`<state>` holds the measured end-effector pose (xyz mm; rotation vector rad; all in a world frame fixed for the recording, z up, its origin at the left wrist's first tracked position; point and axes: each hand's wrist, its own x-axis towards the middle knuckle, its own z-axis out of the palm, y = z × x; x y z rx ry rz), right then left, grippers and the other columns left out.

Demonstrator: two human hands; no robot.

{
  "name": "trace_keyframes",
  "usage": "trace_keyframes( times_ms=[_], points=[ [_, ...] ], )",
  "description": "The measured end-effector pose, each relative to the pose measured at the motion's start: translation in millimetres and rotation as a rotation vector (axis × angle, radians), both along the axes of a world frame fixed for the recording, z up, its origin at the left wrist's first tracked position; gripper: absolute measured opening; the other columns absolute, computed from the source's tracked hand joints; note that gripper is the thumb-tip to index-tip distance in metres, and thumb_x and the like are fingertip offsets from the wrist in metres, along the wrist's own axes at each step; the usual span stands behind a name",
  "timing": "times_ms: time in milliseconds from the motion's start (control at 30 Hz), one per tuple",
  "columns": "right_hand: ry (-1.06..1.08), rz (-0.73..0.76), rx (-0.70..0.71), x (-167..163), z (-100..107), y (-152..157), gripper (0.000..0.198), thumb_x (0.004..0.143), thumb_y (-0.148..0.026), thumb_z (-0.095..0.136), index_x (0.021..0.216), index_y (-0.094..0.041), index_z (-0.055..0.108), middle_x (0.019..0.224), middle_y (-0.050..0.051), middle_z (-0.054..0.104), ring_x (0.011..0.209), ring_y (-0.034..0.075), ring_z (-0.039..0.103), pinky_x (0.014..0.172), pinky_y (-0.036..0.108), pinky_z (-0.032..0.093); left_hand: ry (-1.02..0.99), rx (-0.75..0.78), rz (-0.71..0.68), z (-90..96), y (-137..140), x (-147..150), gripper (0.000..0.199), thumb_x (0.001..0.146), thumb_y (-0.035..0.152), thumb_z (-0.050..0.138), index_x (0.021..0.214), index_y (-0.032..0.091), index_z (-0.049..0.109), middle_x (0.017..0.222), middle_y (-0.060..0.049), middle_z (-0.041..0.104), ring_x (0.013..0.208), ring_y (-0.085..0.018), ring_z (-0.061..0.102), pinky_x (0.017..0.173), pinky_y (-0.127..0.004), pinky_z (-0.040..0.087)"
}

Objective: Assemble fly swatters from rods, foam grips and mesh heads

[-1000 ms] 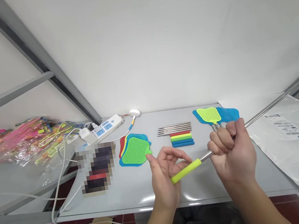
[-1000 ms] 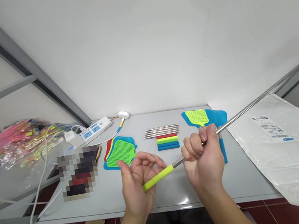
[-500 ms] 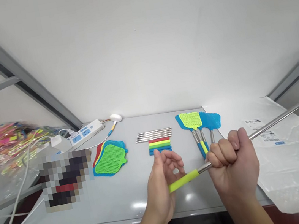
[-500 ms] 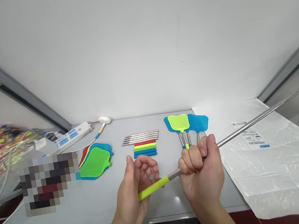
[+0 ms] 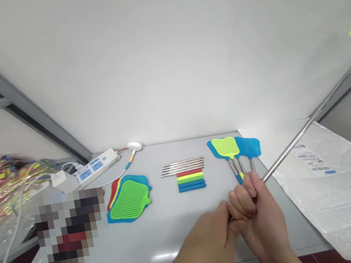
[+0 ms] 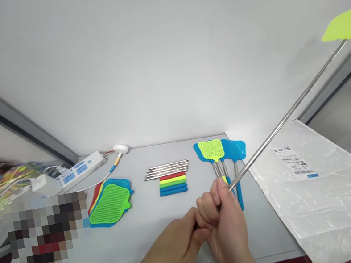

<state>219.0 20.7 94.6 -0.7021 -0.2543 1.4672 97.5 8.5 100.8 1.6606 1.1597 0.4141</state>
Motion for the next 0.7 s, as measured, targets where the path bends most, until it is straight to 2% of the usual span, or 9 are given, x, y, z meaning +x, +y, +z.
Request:
trace_keyframes(
  times_ms=[67,200,333,433,533,700],
  points=[
    [0.006,0.024,-0.016,-10.4,-6.3,-5.1,0.043,0.093,-0.048,0.053,0.063,-0.022,0.037,0.046,-0.011,0.019,0.044,0.009,0.011,0.039,0.021,0.026,0.01,0.045,-0.016,-6.4,-6.5,-10.2,0.029,0.1,0.041,0.032,0.105,0.028,0.058,0.099,0.0,0.069,0.081,-0.019,0.061,0.068,-0.027,0.037],
    [-0.009,-0.056,-0.012,-15.1,-9.7,-5.3,0.039,0.093,-0.039,0.056,0.063,-0.022,0.038,0.048,-0.011,0.014,0.045,0.009,0.008,0.038,0.021,0.026,0.272,0.171,-0.088,-23.2,-18.5,-37.1,0.037,0.1,0.041,0.025,0.093,0.024,0.057,0.08,-0.003,0.069,0.066,-0.021,0.06,0.054,-0.028,0.028],
    [-0.03,-0.077,-0.013,-20.6,-4.2,0.3,0.038,0.093,-0.038,0.056,0.063,-0.022,0.039,0.048,-0.011,0.012,0.044,0.009,0.006,0.036,0.021,0.022,0.465,0.253,-0.157,-24.6,-21.4,-65.7,0.036,0.101,0.039,0.023,0.091,0.023,0.054,0.075,-0.003,0.068,0.063,-0.022,0.061,0.049,-0.029,0.02],
    [-0.015,-0.043,0.05,-19.4,-1.9,8.3,0.036,0.094,-0.037,0.054,0.065,-0.021,0.04,0.049,-0.01,0.015,0.044,0.009,0.011,0.037,0.021,0.025,0.572,0.253,-0.169,-20.7,-15.1,-84.8,0.029,0.1,0.035,0.028,0.092,0.023,0.053,0.08,-0.003,0.07,0.07,-0.023,0.065,0.051,-0.029,0.022],
    [0.03,-0.095,0.109,-3.0,-3.8,19.6,0.033,0.095,-0.031,0.051,0.065,-0.021,0.041,0.051,-0.009,0.019,0.043,0.009,0.016,0.037,0.02,0.026,0.669,0.231,-0.137,-20.4,-5.2,-104.2,0.023,0.098,0.03,0.034,0.087,0.023,0.053,0.085,-0.002,0.071,0.077,-0.022,0.067,0.055,-0.028,0.027],
    [0.153,-0.131,0.055,23.9,-12.2,26.6,0.038,0.096,-0.032,0.048,0.062,-0.021,0.036,0.052,-0.009,0.014,0.043,0.009,0.017,0.038,0.021,0.026,0.721,0.313,-0.071,-31.3,3.0,-124.4,0.028,0.098,0.03,0.032,0.079,0.023,0.051,0.083,-0.001,0.068,0.077,-0.019,0.064,0.062,-0.027,0.034]
  ],
)
